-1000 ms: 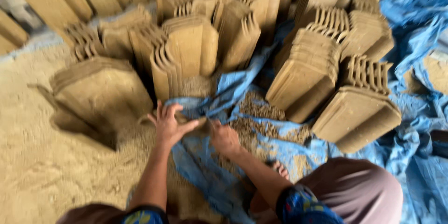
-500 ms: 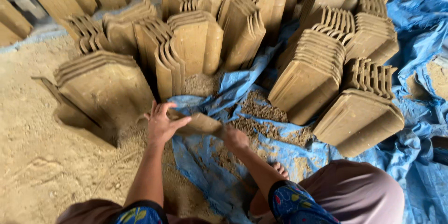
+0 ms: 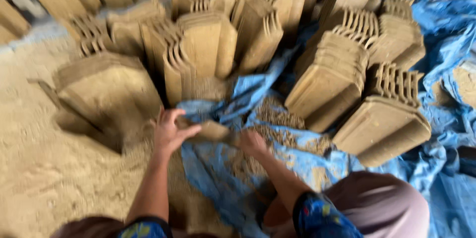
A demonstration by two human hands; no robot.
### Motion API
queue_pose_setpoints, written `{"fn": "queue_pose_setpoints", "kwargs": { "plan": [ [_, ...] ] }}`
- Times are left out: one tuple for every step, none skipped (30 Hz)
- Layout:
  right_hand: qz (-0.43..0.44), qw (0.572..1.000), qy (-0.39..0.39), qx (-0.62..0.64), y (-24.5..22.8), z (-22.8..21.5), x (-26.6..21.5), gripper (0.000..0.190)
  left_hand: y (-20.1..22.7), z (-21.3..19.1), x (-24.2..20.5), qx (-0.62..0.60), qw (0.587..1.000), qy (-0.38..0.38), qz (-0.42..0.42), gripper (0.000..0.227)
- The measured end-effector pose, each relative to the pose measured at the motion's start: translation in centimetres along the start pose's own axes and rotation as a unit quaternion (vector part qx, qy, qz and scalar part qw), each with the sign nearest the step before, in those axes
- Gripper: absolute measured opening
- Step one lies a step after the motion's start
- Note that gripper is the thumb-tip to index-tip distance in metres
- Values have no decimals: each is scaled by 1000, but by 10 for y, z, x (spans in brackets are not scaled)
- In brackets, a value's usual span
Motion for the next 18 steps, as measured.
{"fn": "queue_pose_setpoints", "kwargs": {
  "plan": [
    [-164,938,98,-289,-57,14,-6,38,7,-2,-4,-8,1000,-19,3,74],
    [-326,753,192,-539,-121,33,-2,11,16,-10,8,-12,999,-29,18,71],
    [-324,755,190,-537,-130,38,-15,11,14,-8,-3,-10,999,-32,16,71],
    [-270,795,163,-519,-143,37,-15,9,14,-8,-2,-17,999,-31,9,72],
    [-216,829,136,-497,-156,35,-16,11,14,-9,-1,-23,999,-31,2,73],
    [-215,829,141,-497,-158,38,-23,11,11,-8,1,-22,999,-32,6,73],
    [-126,876,88,-458,-157,41,-28,16,8,-7,2,-9,999,-31,-2,74],
    [-40,908,30,-416,-154,43,-34,24,3,-3,0,0,1000,-27,-14,75],
    [-41,907,30,-418,-127,31,-31,24,7,-6,3,-2,1000,-25,-14,75],
    [-16,817,-52,-574,-97,27,-34,27,10,-9,-2,-15,1000,-25,1,73],
    [7,694,-133,-708,-65,21,-39,29,13,-12,-7,-27,999,-25,16,71],
    [6,694,-131,-708,-23,11,-40,29,7,-7,-9,-27,999,-24,17,71],
    [157,801,-120,-565,23,-4,-40,27,2,-3,-10,-16,1000,-13,21,72],
    [296,866,-99,-392,66,-20,-35,29,-2,0,-5,-5,1000,1,28,74],
    [292,867,-94,-392,-12,-5,-17,29,-1,-4,10,-4,999,5,33,74],
    [258,887,-75,-374,-89,3,-37,29,-2,-2,4,1,999,4,37,74],
    [225,905,-55,-356,-166,-5,-76,29,-4,1,-2,5,999,4,41,75],
    [228,905,-59,-354,-112,10,-47,29,-1,2,-6,5,999,0,38,75]
  ]
}}
Point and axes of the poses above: each hand's wrist, its own x-axis towards the middle knuckle, its own z-axis out of the palm, y = z × x, the point moved 2 cm from there along x, towards the middle knuckle, and after that the axes turned 7 degrees about -y, right-handed, at the moved point
